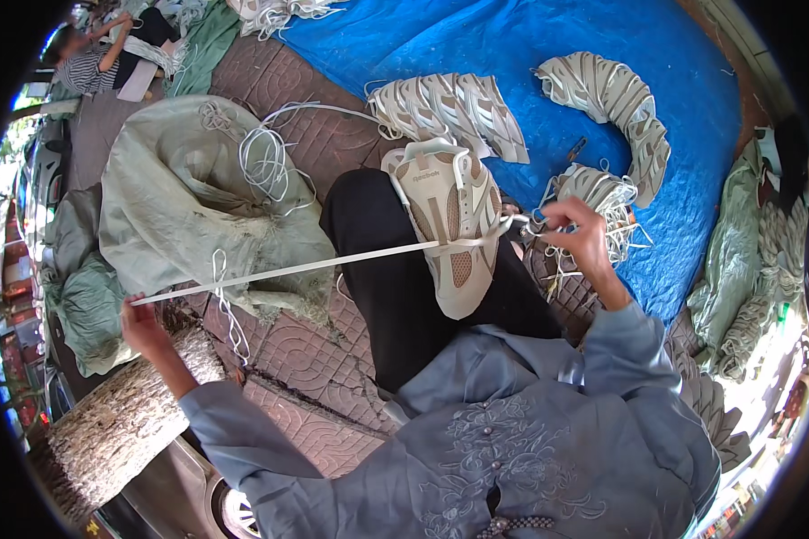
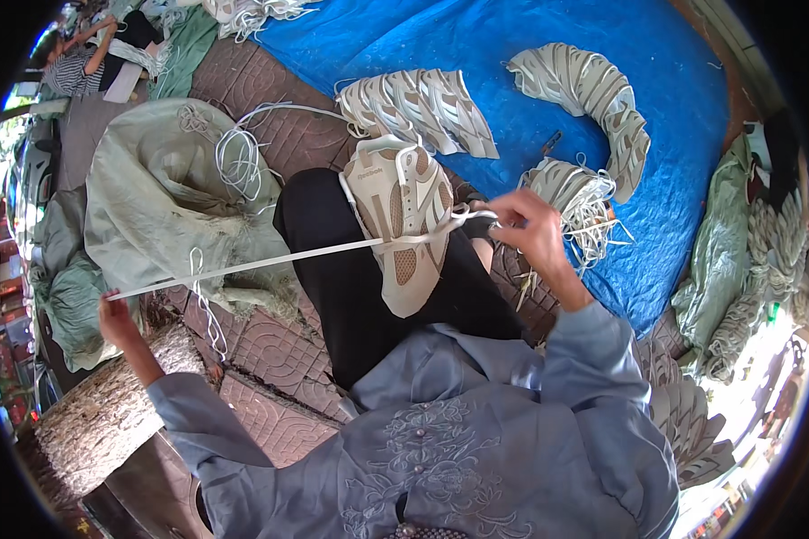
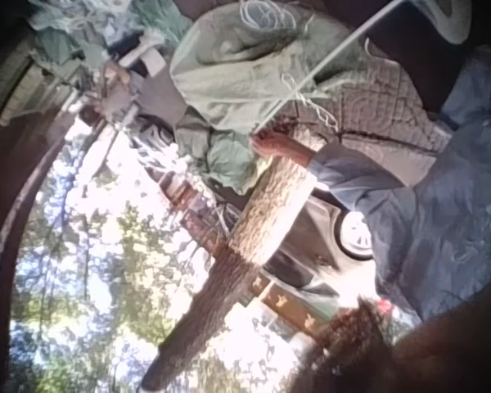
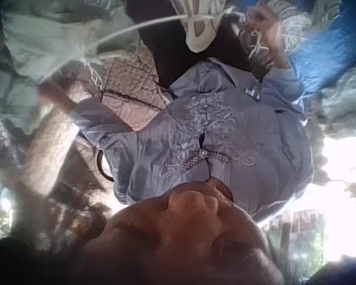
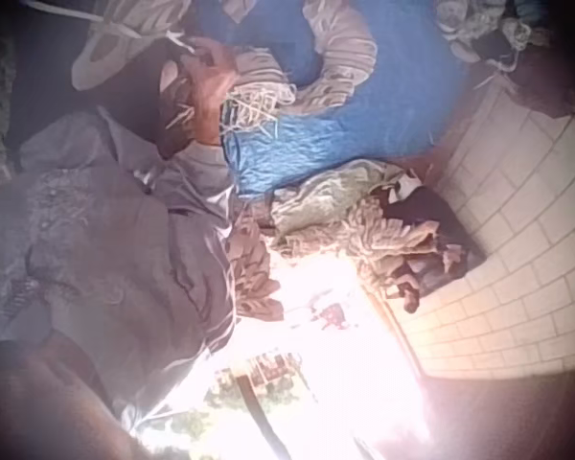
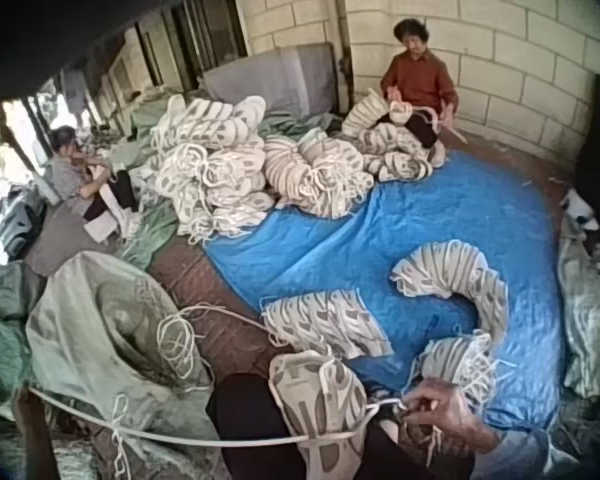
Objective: The person sits on a mat and laces a white sneaker by hand. They thread a long white lace through the eyelets, pull it tight, and tie a knot to secure it.
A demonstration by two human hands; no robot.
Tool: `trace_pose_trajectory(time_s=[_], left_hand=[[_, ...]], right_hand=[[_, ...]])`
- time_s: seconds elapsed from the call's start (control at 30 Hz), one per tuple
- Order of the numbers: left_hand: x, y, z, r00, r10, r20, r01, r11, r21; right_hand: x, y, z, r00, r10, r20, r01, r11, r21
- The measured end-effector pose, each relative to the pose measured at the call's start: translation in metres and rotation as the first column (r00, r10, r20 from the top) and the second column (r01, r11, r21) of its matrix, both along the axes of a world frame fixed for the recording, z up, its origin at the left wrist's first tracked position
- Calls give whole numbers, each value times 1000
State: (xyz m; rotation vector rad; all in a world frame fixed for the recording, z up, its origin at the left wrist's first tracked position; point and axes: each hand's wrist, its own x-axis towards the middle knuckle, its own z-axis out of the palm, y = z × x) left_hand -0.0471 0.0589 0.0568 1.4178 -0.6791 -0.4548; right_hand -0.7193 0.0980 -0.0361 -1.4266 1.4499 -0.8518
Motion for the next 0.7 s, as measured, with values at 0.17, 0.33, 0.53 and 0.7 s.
trace_pose_trajectory(time_s=[0.17, 0.33, 0.53, 0.7], left_hand=[[33, -7, 1, 947, -214, -240, 198, 976, -89], [29, -14, 4, 910, -257, -324, 202, 960, -195], [60, 7, 25, 909, -305, -283, 250, 945, -212], [130, 15, 88, 923, -381, -55, 357, 901, -246]], right_hand=[[18, 10, -54, 930, 176, -322, -137, 981, 138], [44, -35, -111, 982, 6, -190, 36, 976, 216], [-4, -30, -79, 992, -71, 104, 18, 899, 437], [-71, -6, -79, 408, -14, -913, -201, 974, -105]])
